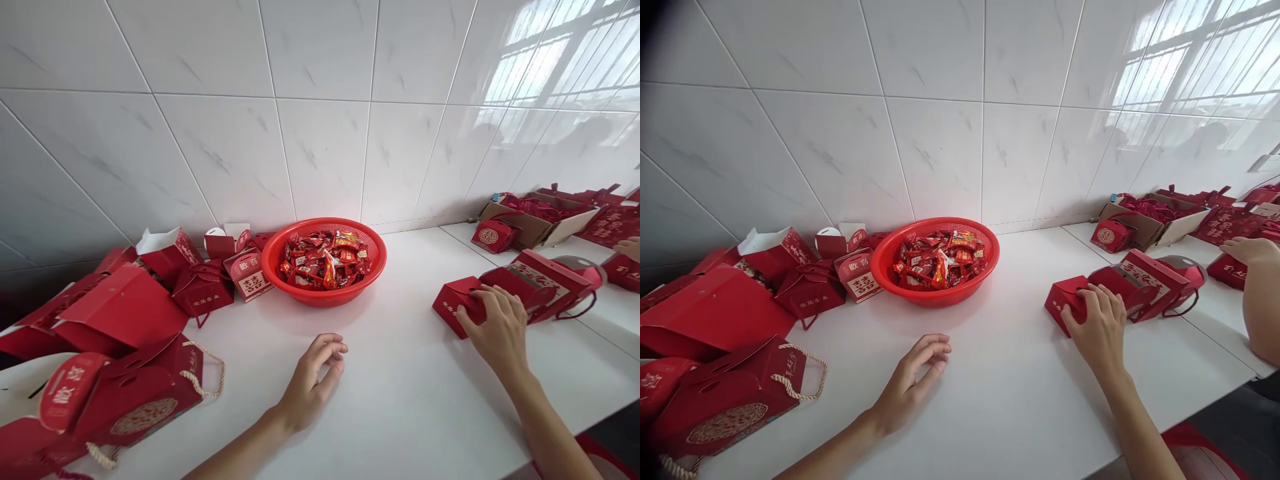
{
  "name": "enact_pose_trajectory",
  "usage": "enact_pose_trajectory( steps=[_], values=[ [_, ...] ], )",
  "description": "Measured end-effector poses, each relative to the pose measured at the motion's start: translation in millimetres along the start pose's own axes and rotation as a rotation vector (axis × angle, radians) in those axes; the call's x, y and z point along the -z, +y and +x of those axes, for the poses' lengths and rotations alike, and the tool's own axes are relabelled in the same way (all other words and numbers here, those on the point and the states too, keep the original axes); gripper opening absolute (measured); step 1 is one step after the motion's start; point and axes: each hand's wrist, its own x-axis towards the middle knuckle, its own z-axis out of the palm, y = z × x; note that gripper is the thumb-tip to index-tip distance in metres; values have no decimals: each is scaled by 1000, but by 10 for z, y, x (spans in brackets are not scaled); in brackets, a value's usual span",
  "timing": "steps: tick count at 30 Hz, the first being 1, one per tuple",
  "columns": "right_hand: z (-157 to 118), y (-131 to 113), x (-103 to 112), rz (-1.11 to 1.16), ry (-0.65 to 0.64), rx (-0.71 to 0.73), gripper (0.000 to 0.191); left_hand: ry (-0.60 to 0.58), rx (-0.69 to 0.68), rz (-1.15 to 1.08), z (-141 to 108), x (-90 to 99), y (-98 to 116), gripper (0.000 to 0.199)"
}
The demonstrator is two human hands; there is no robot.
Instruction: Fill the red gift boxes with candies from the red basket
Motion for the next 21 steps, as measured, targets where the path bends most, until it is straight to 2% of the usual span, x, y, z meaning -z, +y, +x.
enact_pose_trajectory(
  steps=[5, 9, 13, 15, 18, 19, 21],
  values=[
    [30, 158, -28, -56, 24, -50, 42, -10, -3, 13, -14, -8, -16, 24],
    [55, 311, -38, -94, -20, -110, 49, -18, -6, 4, -26, -27, -8, 24],
    [103, 309, -26, -85, 9, -144, 62, -12, -4, -28, -31, -58, -8, 24],
    [143, 211, 3, -24, 45, -154, 68, 2, -19, -43, -27, -73, -24, 25],
    [196, -70, 57, 98, 101, -109, 60, 27, -58, -55, -16, -88, -48, 24],
    [202, -204, 70, 157, 57, -47, 56, 36, -69, -62, -12, -91, -51, 24],
    [177, -533, 77, 330, -121, 95, 46, 61, -87, -78, -7, -97, -48, 23]
  ],
)
